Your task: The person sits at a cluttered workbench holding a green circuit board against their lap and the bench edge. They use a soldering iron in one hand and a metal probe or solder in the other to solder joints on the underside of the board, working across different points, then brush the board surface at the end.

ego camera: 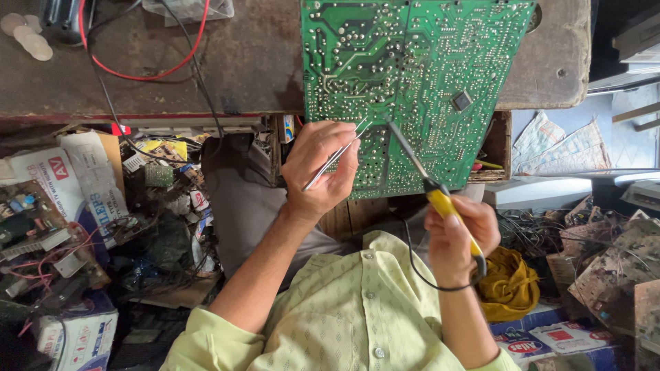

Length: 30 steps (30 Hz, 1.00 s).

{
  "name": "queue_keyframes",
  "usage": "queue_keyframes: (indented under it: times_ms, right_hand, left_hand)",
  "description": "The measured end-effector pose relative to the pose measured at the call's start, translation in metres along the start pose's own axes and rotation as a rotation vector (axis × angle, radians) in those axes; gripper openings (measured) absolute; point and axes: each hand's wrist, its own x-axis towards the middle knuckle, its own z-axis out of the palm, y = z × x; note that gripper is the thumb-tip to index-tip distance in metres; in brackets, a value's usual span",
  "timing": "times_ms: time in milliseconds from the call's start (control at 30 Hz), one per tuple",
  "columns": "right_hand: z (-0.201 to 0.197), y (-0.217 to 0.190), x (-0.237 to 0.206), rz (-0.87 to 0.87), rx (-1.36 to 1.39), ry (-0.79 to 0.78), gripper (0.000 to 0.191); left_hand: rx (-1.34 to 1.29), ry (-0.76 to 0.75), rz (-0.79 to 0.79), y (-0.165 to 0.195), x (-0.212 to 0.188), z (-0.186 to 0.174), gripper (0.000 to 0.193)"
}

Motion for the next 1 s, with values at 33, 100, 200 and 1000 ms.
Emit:
queue_keyframes:
  times_ms: [33, 100, 200, 1000]
  right_hand:
    - [0.003, -0.008, -0.001, -0.090, -0.076, -0.034, 0.021]
    - [0.011, -0.021, -0.003, -0.211, -0.263, -0.076, 0.021]
    - [0.024, -0.039, -0.001, -0.322, -0.572, -0.129, 0.019]
    - [0.088, -0.070, -0.003, -0.566, -1.049, -0.292, 0.022]
  left_hand:
    - [-0.009, 0.004, -0.002, 0.000, 0.000, -0.001, 0.027]
    - [-0.013, 0.009, -0.020, 0.001, -0.001, -0.001, 0.027]
    - [-0.043, 0.013, -0.035, 0.000, -0.001, -0.002, 0.025]
    - [-0.109, 0.016, -0.052, 0.001, 0.000, -0.005, 0.023]
